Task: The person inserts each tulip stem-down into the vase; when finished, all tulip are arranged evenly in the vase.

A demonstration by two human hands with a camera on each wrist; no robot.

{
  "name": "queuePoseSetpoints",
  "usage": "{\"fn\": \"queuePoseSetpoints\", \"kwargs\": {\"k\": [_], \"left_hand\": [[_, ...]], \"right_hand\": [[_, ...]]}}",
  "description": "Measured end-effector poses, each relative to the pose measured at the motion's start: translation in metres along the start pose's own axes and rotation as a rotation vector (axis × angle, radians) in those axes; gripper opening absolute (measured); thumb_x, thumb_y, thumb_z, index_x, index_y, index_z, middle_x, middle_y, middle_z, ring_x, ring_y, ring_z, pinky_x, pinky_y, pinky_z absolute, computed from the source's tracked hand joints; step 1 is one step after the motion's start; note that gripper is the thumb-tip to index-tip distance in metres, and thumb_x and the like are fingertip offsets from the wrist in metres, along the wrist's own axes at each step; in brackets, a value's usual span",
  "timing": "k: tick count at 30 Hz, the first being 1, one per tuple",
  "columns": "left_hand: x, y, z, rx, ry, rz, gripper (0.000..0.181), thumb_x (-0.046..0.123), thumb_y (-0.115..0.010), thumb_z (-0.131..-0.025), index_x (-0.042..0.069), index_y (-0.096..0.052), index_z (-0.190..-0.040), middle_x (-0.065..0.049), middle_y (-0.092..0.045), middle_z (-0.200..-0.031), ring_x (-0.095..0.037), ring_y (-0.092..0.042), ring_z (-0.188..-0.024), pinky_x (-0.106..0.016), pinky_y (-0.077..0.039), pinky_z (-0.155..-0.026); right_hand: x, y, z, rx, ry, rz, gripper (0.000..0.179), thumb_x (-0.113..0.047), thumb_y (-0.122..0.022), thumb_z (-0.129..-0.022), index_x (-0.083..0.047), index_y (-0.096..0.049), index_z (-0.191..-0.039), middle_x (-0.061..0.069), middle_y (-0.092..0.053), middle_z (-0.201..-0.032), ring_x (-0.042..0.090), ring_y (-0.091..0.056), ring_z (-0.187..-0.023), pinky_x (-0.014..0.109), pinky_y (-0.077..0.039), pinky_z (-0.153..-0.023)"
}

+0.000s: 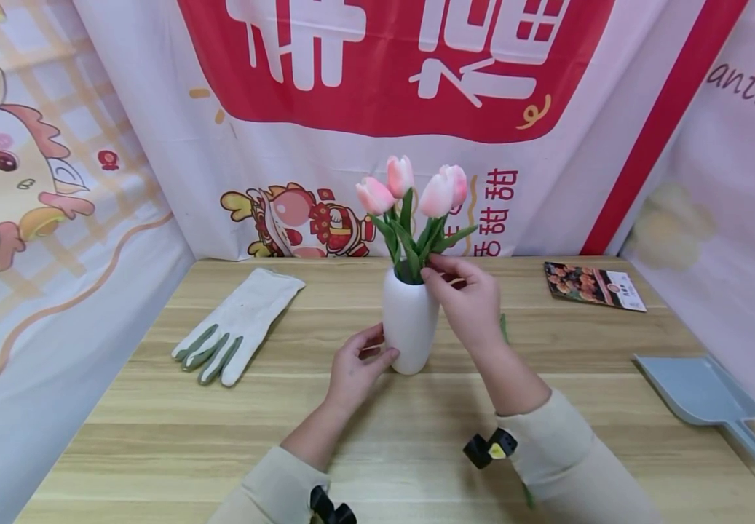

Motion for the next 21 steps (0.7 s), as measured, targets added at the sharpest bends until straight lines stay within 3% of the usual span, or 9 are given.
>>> {"fn": "queuePoseSetpoints", "kwargs": {"k": [8,13,18,21], "left_hand": [[-0.002,-0.001,0.001,-0.003,0.017,-0.01,0.049,0.014,-0.078,-0.084,0.004,-0.061,-0.129,-0.017,-0.065,-0.125,-0.034,-0.062,-0.113,-0.046,-0.054,-0.1],[-0.001,-0.002,0.0,0.001,0.038,-0.012,0.049,0.008,-0.076,-0.084,0.002,-0.06,-0.13,-0.019,-0.064,-0.126,-0.036,-0.061,-0.115,-0.049,-0.052,-0.102],[0.018,-0.002,0.005,0.001,0.054,-0.028,0.046,0.003,-0.074,-0.085,-0.003,-0.06,-0.128,-0.022,-0.063,-0.125,-0.039,-0.059,-0.116,-0.052,-0.051,-0.103],[0.03,-0.001,0.009,0.005,0.044,-0.03,0.045,0.003,-0.074,-0.085,-0.004,-0.06,-0.127,-0.022,-0.063,-0.124,-0.039,-0.06,-0.115,-0.052,-0.051,-0.102]], "right_hand": [[0.007,0.005,0.001,0.014,-0.029,-0.047,0.024,-0.015,-0.071,-0.088,-0.004,-0.072,-0.109,0.013,-0.072,-0.101,0.013,-0.06,-0.084,0.016,-0.053,-0.065],[0.013,0.015,0.002,0.049,-0.037,-0.105,0.027,-0.014,-0.074,-0.087,-0.004,-0.072,-0.112,-0.002,-0.073,-0.092,0.007,-0.061,-0.081,0.014,-0.054,-0.066],[0.02,0.028,0.004,0.076,-0.067,-0.158,0.03,-0.013,-0.075,-0.087,-0.001,-0.07,-0.113,-0.018,-0.069,-0.083,0.004,-0.061,-0.075,0.013,-0.051,-0.057],[0.024,0.037,0.006,0.085,-0.085,-0.173,0.031,-0.01,-0.073,-0.087,0.002,-0.067,-0.115,-0.022,-0.068,-0.082,0.002,-0.062,-0.077,0.012,-0.052,-0.061]]}}
Point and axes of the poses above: each hand's wrist, its own z-axis away from the middle knuckle, its own y-axis out of the back of the hand, x = y × z, the point moved 9 cm from there along -z, towards the middle knuckle
